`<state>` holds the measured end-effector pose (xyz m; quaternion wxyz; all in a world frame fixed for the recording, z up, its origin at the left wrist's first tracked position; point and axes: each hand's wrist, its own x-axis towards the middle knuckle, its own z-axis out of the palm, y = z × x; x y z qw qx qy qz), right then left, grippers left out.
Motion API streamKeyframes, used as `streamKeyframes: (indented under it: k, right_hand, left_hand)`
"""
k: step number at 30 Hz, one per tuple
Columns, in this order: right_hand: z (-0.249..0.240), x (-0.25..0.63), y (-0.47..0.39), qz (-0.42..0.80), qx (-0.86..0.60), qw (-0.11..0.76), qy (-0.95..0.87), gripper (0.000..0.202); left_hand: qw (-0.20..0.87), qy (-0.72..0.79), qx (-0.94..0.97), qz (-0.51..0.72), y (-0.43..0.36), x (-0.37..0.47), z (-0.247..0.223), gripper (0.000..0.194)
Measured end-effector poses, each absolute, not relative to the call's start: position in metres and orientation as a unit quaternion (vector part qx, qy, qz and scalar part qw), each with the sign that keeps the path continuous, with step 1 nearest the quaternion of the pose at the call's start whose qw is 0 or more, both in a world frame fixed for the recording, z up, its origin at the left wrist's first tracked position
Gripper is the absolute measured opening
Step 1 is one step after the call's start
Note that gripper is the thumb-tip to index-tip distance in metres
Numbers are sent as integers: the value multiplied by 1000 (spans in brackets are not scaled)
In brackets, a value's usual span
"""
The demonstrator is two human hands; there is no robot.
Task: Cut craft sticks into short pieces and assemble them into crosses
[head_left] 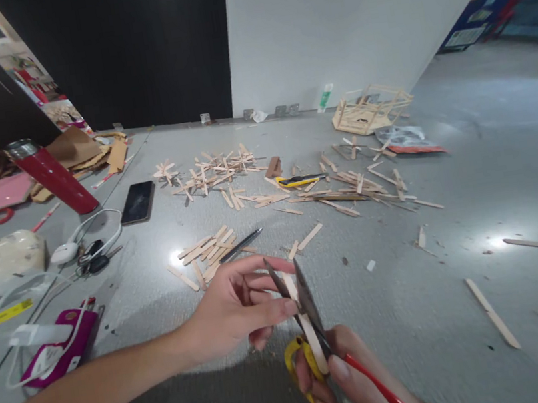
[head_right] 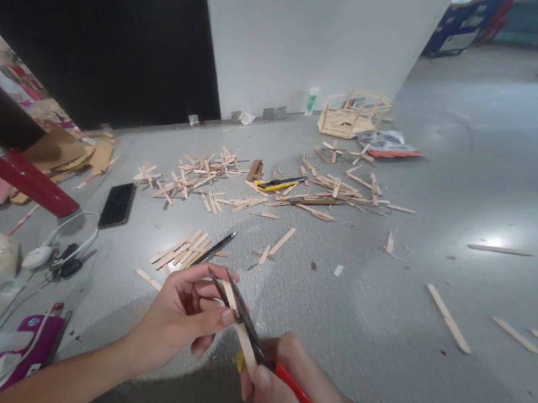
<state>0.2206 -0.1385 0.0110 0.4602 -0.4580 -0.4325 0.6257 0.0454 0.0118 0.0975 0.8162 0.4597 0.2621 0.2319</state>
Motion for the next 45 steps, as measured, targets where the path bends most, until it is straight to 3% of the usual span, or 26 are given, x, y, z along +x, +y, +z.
streamKeyframes:
  k: [15, 27, 35, 45]
  right_hand:
    - [10, 218, -134, 644, -484, 440, -397, 57]
    - [19, 221, -125, 659, -404, 451, -446, 56]
    - [22, 215, -124, 666, -411, 453, -428, 66]
    - [24, 215, -122, 607, -433, 506, -434, 54]
  left_hand:
    - [807, 266, 475, 229, 11, 45, 96, 51]
    - [804, 239, 492, 234, 8, 43, 94, 50]
    - [810, 229, 490, 228, 10, 43, 92, 42]
    - [755, 304, 542, 210, -4, 45, 90, 49]
